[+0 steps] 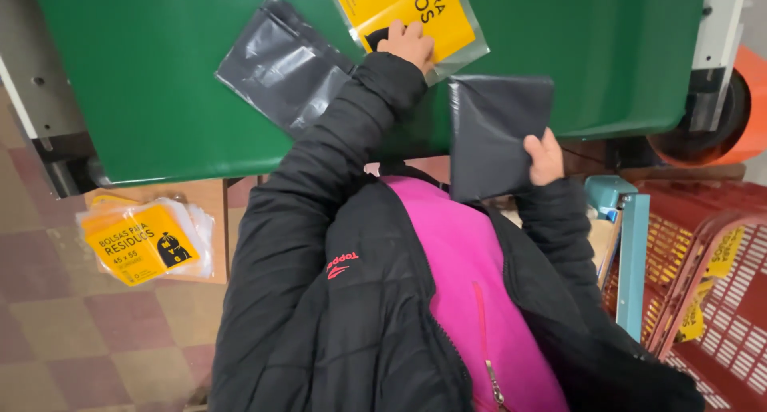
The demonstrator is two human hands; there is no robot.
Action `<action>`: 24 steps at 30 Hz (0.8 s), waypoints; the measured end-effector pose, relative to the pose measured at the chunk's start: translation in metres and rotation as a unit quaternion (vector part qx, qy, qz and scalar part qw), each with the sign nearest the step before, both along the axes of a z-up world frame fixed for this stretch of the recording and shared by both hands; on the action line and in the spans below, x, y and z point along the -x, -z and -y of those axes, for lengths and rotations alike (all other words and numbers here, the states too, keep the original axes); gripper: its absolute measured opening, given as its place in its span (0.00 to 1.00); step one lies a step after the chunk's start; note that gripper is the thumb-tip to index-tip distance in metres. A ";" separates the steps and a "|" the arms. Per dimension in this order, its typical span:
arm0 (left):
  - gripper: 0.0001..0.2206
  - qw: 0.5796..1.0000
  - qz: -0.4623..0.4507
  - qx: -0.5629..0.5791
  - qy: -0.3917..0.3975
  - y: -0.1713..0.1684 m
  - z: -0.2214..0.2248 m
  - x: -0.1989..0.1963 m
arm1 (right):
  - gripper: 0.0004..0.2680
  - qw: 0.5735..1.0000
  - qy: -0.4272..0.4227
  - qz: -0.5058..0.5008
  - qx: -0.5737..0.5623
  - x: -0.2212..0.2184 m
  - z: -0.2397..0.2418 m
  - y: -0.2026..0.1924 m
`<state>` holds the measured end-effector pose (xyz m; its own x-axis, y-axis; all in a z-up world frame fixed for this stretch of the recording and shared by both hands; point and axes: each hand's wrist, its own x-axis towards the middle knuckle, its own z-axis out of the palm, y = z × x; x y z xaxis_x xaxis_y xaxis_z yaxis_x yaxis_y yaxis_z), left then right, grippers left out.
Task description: The person folds plastic bags and inserts them into yellow plastic packaging by hand before using a manual sealer to close the packages.
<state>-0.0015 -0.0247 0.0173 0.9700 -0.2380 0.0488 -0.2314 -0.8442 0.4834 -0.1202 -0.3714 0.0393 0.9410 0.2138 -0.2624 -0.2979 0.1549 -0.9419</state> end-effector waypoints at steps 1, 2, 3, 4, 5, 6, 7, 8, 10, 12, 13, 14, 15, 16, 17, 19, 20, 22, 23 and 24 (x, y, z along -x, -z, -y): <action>0.07 1.000 0.007 0.013 0.000 -0.003 0.000 0.002 | 0.18 1.000 -0.009 0.011 -0.007 0.000 -0.006 0.007; 0.06 1.000 0.013 0.025 0.000 -0.007 -0.001 0.003 | 0.17 1.000 -0.017 0.022 -0.013 0.001 -0.011 0.014; 0.06 1.000 0.014 0.023 0.004 -0.010 -0.002 0.004 | 0.17 1.000 -0.013 0.024 -0.015 0.000 -0.023 0.009; 0.06 0.999 0.033 0.043 0.000 -0.013 -0.004 0.005 | 0.18 1.000 0.014 0.019 -0.008 -0.001 -0.035 0.003; 0.05 0.997 0.052 0.063 -0.003 -0.017 -0.006 0.005 | 0.19 0.999 0.042 0.016 -0.001 -0.003 -0.047 -0.003; 0.05 0.997 0.054 0.061 0.000 -0.017 -0.007 0.003 | 0.19 0.999 0.045 0.017 -0.004 -0.003 -0.048 0.001; 0.04 0.995 0.061 0.085 -0.009 -0.016 -0.007 0.006 | 0.17 0.998 0.056 0.026 0.023 -0.001 -0.048 0.004; 0.03 0.992 0.068 0.109 -0.018 -0.014 -0.007 0.009 | 0.16 0.996 0.066 0.035 0.049 0.002 -0.048 0.008; 0.03 0.989 0.066 0.128 -0.039 -0.009 -0.008 0.011 | 0.17 0.995 0.056 0.042 0.064 0.003 -0.055 -0.007; 0.02 0.985 0.069 0.150 -0.059 -0.005 -0.008 0.009 | 0.18 0.994 0.047 0.053 0.080 0.000 -0.055 -0.014; 0.02 0.985 0.081 0.142 -0.055 -0.003 -0.008 0.010 | 0.17 0.992 0.034 0.079 0.091 0.001 -0.053 -0.014; 0.02 0.985 0.094 0.133 -0.051 -0.002 -0.008 0.012 | 0.17 0.989 0.021 0.104 0.101 0.002 -0.050 -0.014; 0.02 0.985 0.094 0.132 -0.053 -0.004 -0.007 0.011 | 0.17 0.989 0.019 0.104 0.100 0.002 -0.049 -0.025; 0.02 0.987 0.089 0.120 -0.053 -0.007 -0.006 0.011 | 0.18 0.995 0.010 0.079 0.055 0.002 -0.047 -0.035; 0.02 0.989 0.084 0.110 -0.051 -0.009 -0.004 0.010 | 0.18 0.999 0.003 0.053 0.011 0.001 -0.044 -0.046; 0.02 0.991 0.043 0.107 -0.064 -0.010 -0.003 0.007 | 0.18 0.997 -0.006 0.069 0.019 -0.002 -0.039 -0.045; 0.03 0.991 0.002 0.105 -0.077 -0.009 -0.001 0.007 | 0.18 0.996 -0.014 0.085 0.027 -0.002 -0.035 -0.044; 0.04 0.991 -0.024 0.109 -0.071 -0.020 -0.001 0.009 | 0.19 0.998 0.005 0.051 0.029 -0.001 -0.040 -0.038; 0.04 0.991 -0.041 0.109 -0.068 -0.027 -0.004 0.007 | 0.19 0.999 0.021 0.024 0.027 -0.004 -0.044 -0.033; 0.04 0.991 -0.042 0.108 -0.068 -0.025 -0.003 0.008 | 0.19 0.999 0.020 0.023 0.027 0.000 -0.041 -0.021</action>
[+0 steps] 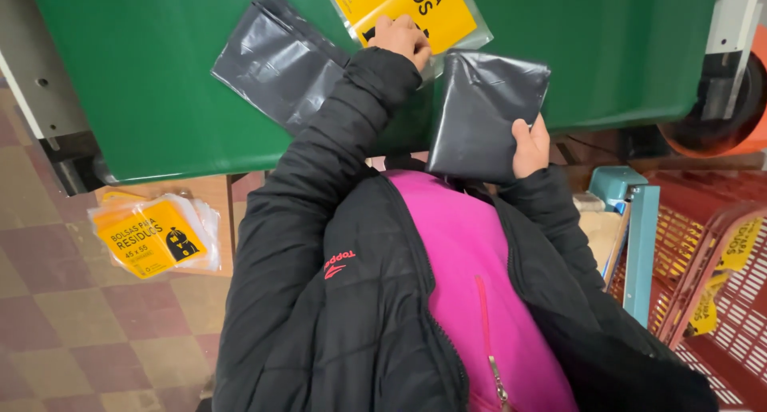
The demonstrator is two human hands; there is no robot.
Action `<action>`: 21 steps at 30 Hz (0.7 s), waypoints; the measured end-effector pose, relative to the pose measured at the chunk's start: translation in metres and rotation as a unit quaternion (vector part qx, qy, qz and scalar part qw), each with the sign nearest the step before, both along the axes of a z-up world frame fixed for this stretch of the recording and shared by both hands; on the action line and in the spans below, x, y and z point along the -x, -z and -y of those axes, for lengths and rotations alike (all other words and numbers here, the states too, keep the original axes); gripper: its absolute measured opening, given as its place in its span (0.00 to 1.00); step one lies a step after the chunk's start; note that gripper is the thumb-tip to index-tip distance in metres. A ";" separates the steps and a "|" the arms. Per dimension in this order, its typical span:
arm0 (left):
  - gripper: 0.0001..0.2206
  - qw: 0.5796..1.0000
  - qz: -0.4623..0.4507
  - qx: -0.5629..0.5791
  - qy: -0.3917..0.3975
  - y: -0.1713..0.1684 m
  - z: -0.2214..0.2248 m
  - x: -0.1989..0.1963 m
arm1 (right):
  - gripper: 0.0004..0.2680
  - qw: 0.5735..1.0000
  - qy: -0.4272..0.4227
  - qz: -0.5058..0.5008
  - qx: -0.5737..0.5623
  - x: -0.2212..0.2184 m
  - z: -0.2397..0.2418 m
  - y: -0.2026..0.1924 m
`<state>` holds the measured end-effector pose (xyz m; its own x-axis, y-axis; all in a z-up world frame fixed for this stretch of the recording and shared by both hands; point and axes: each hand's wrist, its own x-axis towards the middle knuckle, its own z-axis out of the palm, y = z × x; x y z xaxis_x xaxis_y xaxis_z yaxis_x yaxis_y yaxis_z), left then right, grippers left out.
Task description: The person folds plastic bags and inserts them into yellow plastic packaging by hand before using a manual sealer to close the packages.
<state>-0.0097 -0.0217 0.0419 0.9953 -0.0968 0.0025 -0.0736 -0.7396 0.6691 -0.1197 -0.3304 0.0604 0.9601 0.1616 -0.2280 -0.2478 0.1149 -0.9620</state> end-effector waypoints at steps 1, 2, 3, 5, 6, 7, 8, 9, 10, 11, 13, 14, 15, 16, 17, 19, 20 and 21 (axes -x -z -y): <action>0.05 1.000 -0.002 0.004 0.007 0.001 -0.001 -0.002 | 0.18 1.000 0.020 0.001 0.011 0.000 0.001 0.013; 0.05 1.000 -0.003 0.008 0.013 0.002 -0.003 -0.005 | 0.16 0.999 0.040 0.002 0.023 0.000 0.003 0.026; 0.05 1.000 -0.002 0.008 0.014 0.007 -0.001 -0.005 | 0.16 0.999 0.040 0.002 0.022 -0.004 -0.005 0.018; 0.07 0.999 -0.007 0.030 -0.009 0.019 0.003 0.000 | 0.17 1.000 -0.008 0.021 -0.005 -0.006 -0.018 0.001; 0.07 0.999 -0.010 0.030 -0.007 0.011 0.004 0.005 | 0.17 1.000 -0.006 0.017 -0.006 -0.006 -0.023 0.003; 0.12 0.997 0.047 0.059 0.018 0.003 0.005 0.004 | 0.17 0.996 -0.057 0.035 0.065 -0.011 -0.027 0.004; 0.19 0.990 0.103 0.088 0.043 -0.006 0.007 0.003 | 0.16 0.984 -0.108 0.052 0.135 -0.015 -0.031 0.005; 0.19 0.990 0.104 0.088 0.045 -0.002 0.009 0.002 | 0.16 0.984 -0.106 0.052 0.135 -0.023 -0.039 0.000; 0.18 0.986 0.125 0.083 0.072 0.003 0.011 0.002 | 0.17 0.974 -0.142 0.088 0.152 -0.030 -0.048 -0.005; 0.18 0.982 0.144 0.077 0.098 0.008 0.012 0.005 | 0.17 0.962 -0.180 0.122 0.167 -0.035 -0.057 -0.010; 0.14 0.985 0.139 0.062 0.085 0.024 0.019 -0.001 | 0.16 0.950 -0.193 0.110 0.217 -0.045 -0.063 -0.002; 0.09 0.987 0.135 0.048 0.072 0.032 0.023 -0.004 | 0.16 0.936 -0.206 0.099 0.268 -0.050 -0.066 0.001; 0.09 0.987 0.136 0.048 0.072 0.029 0.024 -0.005 | 0.16 0.936 -0.206 0.100 0.268 -0.052 -0.064 0.007; 0.08 0.980 0.174 0.052 0.076 0.026 0.025 -0.006 | 0.16 0.931 -0.211 0.132 0.267 -0.054 -0.063 0.013; 0.07 0.972 0.213 0.054 0.079 0.023 0.025 -0.008 | 0.16 0.926 -0.215 0.164 0.265 -0.057 -0.063 0.020; 0.08 0.958 0.258 0.044 0.114 -0.025 0.015 0.004 | 0.15 0.938 -0.196 0.087 0.273 -0.063 -0.060 0.018; 0.10 0.942 0.300 0.034 0.148 -0.049 0.011 0.011 | 0.14 0.944 -0.178 0.008 0.279 -0.066 -0.059 0.017; 0.10 0.941 0.303 0.032 0.146 -0.048 0.002 0.023 | 0.14 0.943 -0.180 0.012 0.279 -0.075 -0.058 0.012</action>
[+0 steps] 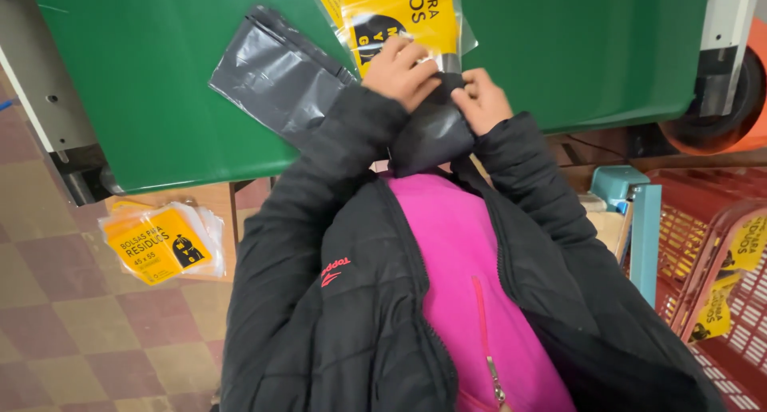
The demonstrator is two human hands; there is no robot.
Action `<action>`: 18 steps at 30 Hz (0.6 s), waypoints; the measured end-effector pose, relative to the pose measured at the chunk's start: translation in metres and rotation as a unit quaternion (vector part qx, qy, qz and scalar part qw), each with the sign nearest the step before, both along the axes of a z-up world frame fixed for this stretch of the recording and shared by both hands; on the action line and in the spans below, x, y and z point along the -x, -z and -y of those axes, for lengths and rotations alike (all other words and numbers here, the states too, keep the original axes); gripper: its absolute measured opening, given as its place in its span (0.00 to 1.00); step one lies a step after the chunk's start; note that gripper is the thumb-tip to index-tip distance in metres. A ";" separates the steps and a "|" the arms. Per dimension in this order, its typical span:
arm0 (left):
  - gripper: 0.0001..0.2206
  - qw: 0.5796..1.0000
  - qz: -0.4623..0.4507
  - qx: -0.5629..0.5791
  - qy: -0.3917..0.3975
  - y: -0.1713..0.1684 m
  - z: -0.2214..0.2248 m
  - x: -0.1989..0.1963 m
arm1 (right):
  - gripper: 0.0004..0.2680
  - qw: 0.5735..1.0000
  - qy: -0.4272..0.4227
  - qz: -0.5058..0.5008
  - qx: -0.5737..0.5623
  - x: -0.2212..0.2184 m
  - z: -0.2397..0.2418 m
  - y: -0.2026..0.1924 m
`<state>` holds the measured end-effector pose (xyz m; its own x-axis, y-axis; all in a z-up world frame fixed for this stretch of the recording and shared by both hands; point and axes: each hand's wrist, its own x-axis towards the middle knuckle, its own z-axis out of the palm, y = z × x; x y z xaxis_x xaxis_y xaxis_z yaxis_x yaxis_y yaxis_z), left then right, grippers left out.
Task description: The person folds plastic bags and inserts them into yellow plastic packaging by hand before using a manual sealer to close the packages.
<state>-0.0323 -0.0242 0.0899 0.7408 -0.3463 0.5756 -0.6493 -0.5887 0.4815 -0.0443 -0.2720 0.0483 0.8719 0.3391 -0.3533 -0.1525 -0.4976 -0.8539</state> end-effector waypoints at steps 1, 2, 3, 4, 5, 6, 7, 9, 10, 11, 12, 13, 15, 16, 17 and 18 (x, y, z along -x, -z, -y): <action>0.10 0.995 -0.067 -0.053 -0.051 0.001 -0.009 0.012 | 0.13 0.998 0.049 -0.017 -0.021 -0.009 0.000 -0.005; 0.11 0.980 -0.136 -0.106 -0.099 0.002 -0.018 0.025 | 0.11 0.993 0.100 -0.036 -0.043 -0.016 0.000 -0.010; 0.11 0.980 -0.135 -0.107 -0.100 0.006 -0.023 0.031 | 0.11 0.993 0.099 -0.035 -0.045 -0.028 -0.005 -0.019; 0.12 0.959 -0.209 -0.092 -0.165 0.011 -0.029 0.036 | 0.09 0.994 0.093 -0.042 -0.030 -0.040 -0.008 -0.030; 0.12 0.929 -0.282 -0.077 -0.228 0.015 -0.035 0.043 | 0.08 0.995 0.087 -0.049 -0.016 -0.050 -0.013 -0.040; 0.12 0.928 -0.279 -0.076 -0.233 0.022 -0.037 0.043 | 0.08 0.995 0.082 -0.046 -0.017 -0.057 -0.013 -0.036; 0.13 0.916 -0.316 -0.056 -0.242 0.028 -0.040 0.044 | 0.07 0.999 0.040 -0.021 0.013 -0.063 -0.015 -0.032; 0.13 0.902 -0.346 -0.033 -0.255 0.043 -0.045 0.038 | 0.07 0.999 -0.007 0.012 0.042 -0.074 -0.017 -0.025; 0.13 0.903 -0.353 -0.021 -0.246 0.052 -0.046 0.038 | 0.07 0.998 -0.016 0.035 0.059 -0.074 -0.015 -0.022; 0.13 0.903 -0.359 -0.010 -0.237 0.062 -0.047 0.036 | 0.07 0.995 -0.026 0.059 0.075 -0.075 -0.014 -0.018; 0.13 0.902 -0.358 -0.008 -0.241 0.062 -0.045 0.036 | 0.07 0.995 -0.030 0.060 0.075 -0.072 -0.011 -0.023; 0.11 0.897 -0.367 0.003 -0.244 0.064 -0.044 0.034 | 0.07 0.997 -0.024 0.030 0.072 -0.069 -0.008 -0.028; 0.09 0.893 -0.378 0.015 -0.245 0.052 -0.038 0.038 | 0.07 0.997 -0.015 -0.002 0.071 -0.058 0.002 -0.029; 0.08 0.895 -0.385 0.025 -0.223 0.039 -0.033 0.042 | 0.07 0.998 -0.025 0.003 0.063 -0.051 0.010 -0.025; 0.08 0.897 -0.391 0.035 -0.202 0.025 -0.028 0.045 | 0.08 0.998 -0.034 0.009 0.055 -0.045 0.018 -0.022; 0.08 0.897 -0.390 0.037 -0.203 0.034 -0.022 0.058 | 0.08 0.998 -0.036 0.010 0.055 -0.028 0.027 -0.025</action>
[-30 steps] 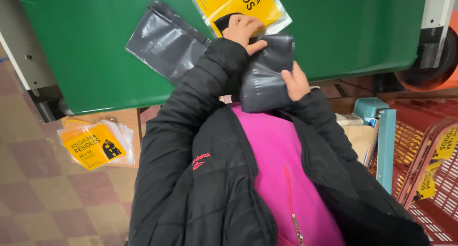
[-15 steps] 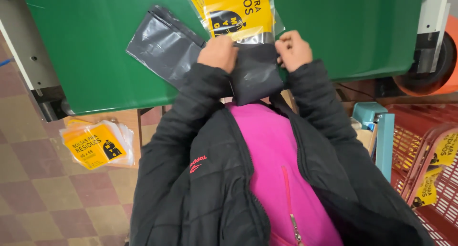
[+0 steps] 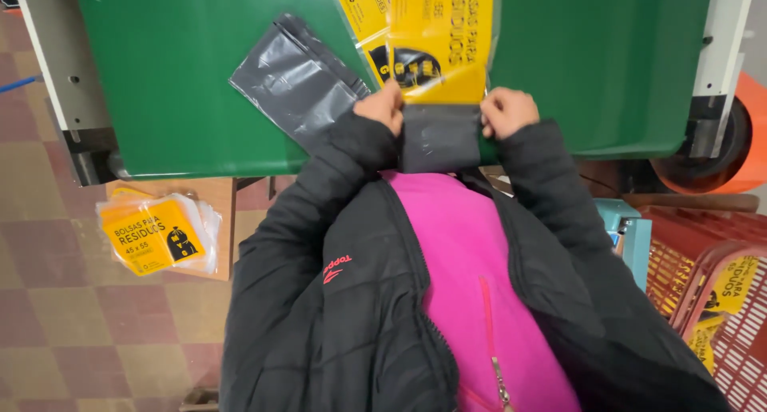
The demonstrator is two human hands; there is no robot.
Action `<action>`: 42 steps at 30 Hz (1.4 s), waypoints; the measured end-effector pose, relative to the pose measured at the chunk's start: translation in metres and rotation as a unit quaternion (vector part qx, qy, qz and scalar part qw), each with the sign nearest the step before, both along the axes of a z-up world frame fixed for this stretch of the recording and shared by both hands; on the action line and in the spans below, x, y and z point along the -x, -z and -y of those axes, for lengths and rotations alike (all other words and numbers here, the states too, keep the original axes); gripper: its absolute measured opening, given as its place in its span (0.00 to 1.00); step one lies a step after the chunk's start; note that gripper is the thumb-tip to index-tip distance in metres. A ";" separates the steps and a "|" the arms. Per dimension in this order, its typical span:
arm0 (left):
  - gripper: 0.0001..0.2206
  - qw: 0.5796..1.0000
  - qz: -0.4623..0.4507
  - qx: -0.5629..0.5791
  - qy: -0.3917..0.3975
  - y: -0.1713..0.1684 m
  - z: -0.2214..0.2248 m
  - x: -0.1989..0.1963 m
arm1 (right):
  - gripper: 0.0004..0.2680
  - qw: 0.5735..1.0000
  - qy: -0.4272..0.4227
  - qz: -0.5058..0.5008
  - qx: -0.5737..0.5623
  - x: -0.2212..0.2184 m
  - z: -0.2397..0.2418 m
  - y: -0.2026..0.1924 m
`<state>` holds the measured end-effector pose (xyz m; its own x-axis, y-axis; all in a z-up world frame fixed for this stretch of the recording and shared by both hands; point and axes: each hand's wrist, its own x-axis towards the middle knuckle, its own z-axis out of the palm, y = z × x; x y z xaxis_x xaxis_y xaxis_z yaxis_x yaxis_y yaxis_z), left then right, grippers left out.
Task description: The person folds plastic bags and inserts them into yellow plastic packaging by hand before using a manual sealer to close the packages.
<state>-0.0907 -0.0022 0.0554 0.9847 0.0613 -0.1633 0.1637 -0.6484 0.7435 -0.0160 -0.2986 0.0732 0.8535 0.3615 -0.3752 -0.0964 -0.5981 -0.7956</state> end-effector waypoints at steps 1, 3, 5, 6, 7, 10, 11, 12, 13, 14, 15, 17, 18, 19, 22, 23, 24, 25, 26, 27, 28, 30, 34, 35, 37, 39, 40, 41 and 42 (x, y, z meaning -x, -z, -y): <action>0.09 0.999 0.015 0.000 0.049 0.009 0.006 0.013 | 0.09 1.000 -0.009 -0.011 0.005 0.016 0.009 -0.004; 0.10 0.995 0.037 -0.003 0.095 0.016 0.009 0.028 | 0.09 1.000 -0.021 -0.015 0.008 0.043 0.028 -0.001; 0.09 0.985 -0.067 0.042 0.151 0.014 0.004 0.033 | 0.08 0.990 -0.026 -0.136 -0.033 0.064 0.049 0.014; 0.09 0.986 -0.065 0.040 0.150 0.024 0.007 0.022 | 0.08 0.990 -0.028 -0.133 -0.035 0.049 0.049 0.004; 0.07 0.983 -0.022 0.157 0.088 0.035 0.011 0.011 | 0.06 0.991 0.013 -0.127 -0.048 0.034 0.048 -0.006; 0.07 0.938 0.064 0.341 0.007 0.009 0.016 -0.044 | 0.03 0.979 -0.096 0.177 0.031 -0.040 0.054 -0.053; 0.08 0.906 0.112 0.409 -0.009 -0.009 0.017 -0.067 | 0.03 0.850 -0.240 0.454 0.117 -0.071 0.056 -0.070; 0.08 0.906 0.112 0.409 -0.010 -0.057 0.010 -0.069 | 0.03 0.850 -0.241 0.454 0.116 -0.077 0.065 -0.084; 0.08 0.874 0.042 0.485 0.005 -0.108 0.002 -0.071 | 0.04 0.938 -0.089 0.333 -0.027 -0.085 0.074 -0.098; 0.09 0.833 -0.030 0.553 0.019 -0.162 -0.011 -0.068 | 0.08 0.965 0.070 0.188 -0.170 -0.092 0.080 -0.110; 0.09 0.834 -0.031 0.551 0.017 -0.165 -0.035 -0.059 | 0.08 0.965 0.070 0.186 -0.172 -0.087 0.080 -0.116; 0.08 0.969 0.132 0.210 -0.022 -0.170 -0.082 -0.042 | 0.08 0.970 0.144 0.174 -0.088 -0.065 0.086 -0.128; 0.08 0.968 0.133 0.211 -0.017 -0.143 -0.112 -0.038 | 0.08 0.969 0.148 0.176 -0.087 -0.065 0.096 -0.110; 0.15 0.977 0.205 -0.028 -0.046 -0.116 -0.143 -0.033 | 0.07 0.972 0.140 0.188 -0.026 -0.065 0.105 -0.092; 0.23 0.947 0.206 -0.235 -0.073 -0.057 -0.203 -0.021 | 0.05 0.944 0.071 0.284 0.151 -0.058 0.115 -0.036; 0.22 0.963 0.152 -0.206 -0.077 -0.040 -0.216 -0.016 | 0.05 0.892 0.002 0.368 0.261 -0.054 0.116 -0.017; 0.22 0.965 0.152 -0.203 -0.071 -0.015 -0.227 -0.020 | 0.05 0.892 0.006 0.365 0.266 -0.050 0.114 -0.009; 0.18 0.972 0.177 -0.146 -0.050 0.009 -0.238 -0.023 | 0.03 0.829 0.024 0.437 0.348 -0.047 0.112 -0.002; 0.14 0.974 0.206 -0.090 -0.031 0.032 -0.250 -0.030 | 0.03 0.752 0.043 0.505 0.422 -0.050 0.107 0.006; 0.14 0.973 0.210 -0.088 -0.027 0.040 -0.252 -0.037 | 0.03 0.749 0.047 0.506 0.425 -0.045 0.058 -0.006; 0.14 0.973 0.221 -0.045 -0.037 0.049 -0.251 -0.041 | 0.04 0.822 0.058 0.473 0.310 -0.034 0.011 -0.018; 0.13 0.972 0.230 0.003 -0.038 0.040 -0.244 -0.046 | 0.05 0.878 0.076 0.430 0.196 -0.012 -0.088 -0.031; 0.14 0.987 0.141 -0.014 -0.080 0.010 -0.231 -0.055 | 0.19 0.897 -0.085 0.430 0.062 0.006 -0.244 -0.018; 0.14 0.986 0.146 0.014 -0.082 0.013 -0.231 -0.055 | 0.26 0.871 -0.117 0.475 0.052 0.009 -0.270 -0.010; 0.12 0.974 0.172 0.147 -0.030 0.015 -0.232 -0.044 | 0.26 0.897 -0.103 0.427 0.057 0.019 -0.278 -0.012; 0.11 0.936 0.203 0.284 0.036 0.001 -0.223 -0.060 | 0.26 0.913 -0.079 0.394 0.069 0.016 -0.266 -0.021; 0.11 0.936 0.167 0.306 0.046 -0.011 -0.215 -0.055 | 0.24 0.947 -0.057 0.309 0.066 0.029 -0.253 -0.025; 0.11 0.934 0.130 0.328 0.056 -0.021 -0.208 -0.050 | 0.22 0.973 -0.034 0.221 0.061 0.042 -0.241 -0.028; 0.11 0.934 0.120 0.329 0.064 -0.012 -0.194 -0.052 | 0.22 0.975 -0.024 0.213 0.062 0.060 -0.220 -0.031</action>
<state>-0.0382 0.1916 0.0675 0.9902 -0.0956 0.1022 -0.1064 -0.0403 0.9935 -0.0760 -0.0782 0.1043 0.9251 0.3782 -0.0332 0.2572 -0.6886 -0.6780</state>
